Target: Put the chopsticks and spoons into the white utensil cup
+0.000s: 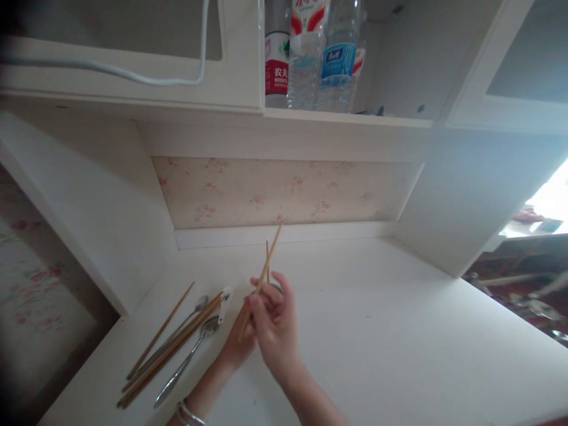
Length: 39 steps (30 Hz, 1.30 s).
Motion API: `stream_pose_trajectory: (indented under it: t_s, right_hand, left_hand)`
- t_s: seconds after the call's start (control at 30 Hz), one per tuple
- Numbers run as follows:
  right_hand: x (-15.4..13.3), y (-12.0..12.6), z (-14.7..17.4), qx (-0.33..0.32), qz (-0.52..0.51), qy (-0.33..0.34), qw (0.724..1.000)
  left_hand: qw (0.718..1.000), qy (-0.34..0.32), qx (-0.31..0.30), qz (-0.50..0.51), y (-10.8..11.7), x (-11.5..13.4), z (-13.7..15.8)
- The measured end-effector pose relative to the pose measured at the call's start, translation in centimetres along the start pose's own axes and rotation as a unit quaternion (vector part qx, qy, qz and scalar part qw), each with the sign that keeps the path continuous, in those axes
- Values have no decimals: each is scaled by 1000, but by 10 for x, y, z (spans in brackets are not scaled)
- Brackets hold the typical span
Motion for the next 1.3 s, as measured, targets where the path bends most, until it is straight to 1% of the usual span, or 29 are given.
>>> stream_pose_trajectory:
  t_s: [0.07, 0.13, 0.2, 0.27, 0.33, 0.4, 0.47, 0.57, 0.63, 0.7, 0.83, 1.0, 1.13, 1.3]
  right_hand:
    - [1, 28, -20, 93, -2, 18, 996]
    - [5, 53, -37, 159, 6, 9, 987]
    - [12, 71, -47, 175, 15, -24, 984]
    - [23, 80, -50, 156, 33, -65, 985]
    - [35, 85, -47, 132, 58, -98, 985]
    - [45, 86, -43, 119, 92, -116, 982]
    - [50, 86, -41, 100, 143, -115, 978]
    - [48, 84, -41, 46, 216, -94, 971]
    - [43, 83, -42, 10, 234, -88, 968]
    - [39, 83, -42, -8, 239, -92, 967]
    - [36, 84, -40, -17, 245, -95, 965]
    - [41, 84, -38, -44, 254, -106, 960]
    - [44, 87, -37, -41, 254, -113, 960]
    - [48, 89, -36, -39, 247, -140, 958]
  left_hand:
    - [1000, 4, -8, 4, -4, -1, -2]
    - [1000, 15, -5, 3, -7, -5, -3]
    - [1000, 28, -1, 1, -8, -9, -3]
    - [999, 35, 0, 6, -8, -12, -2]
    - [999, 37, 0, 7, -8, -13, -1]
    - [999, 36, -4, 0, -9, -12, 0]
    - [999, 38, -11, -11, -11, -11, 0]
    - [998, 47, -15, -25, -12, -11, 1]
    - [998, 49, -20, -21, -14, -12, 1]
    - [998, 46, -30, -9, -15, -14, 2]
    - [998, 41, -37, -3, -17, -15, 3]
    - [998, 53, -38, -15, -18, -12, 4]
    - [998, 53, -33, -23, -19, -10, 4]
    - [998, 55, -30, -18, -19, -11, 4]
Point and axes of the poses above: each hand's wrist, its own z-axis away from the middle knuckle, its own y-axis out of the back of the hand, x = y × z, the point moved 3 cm from there along -z, towards the middle knuckle
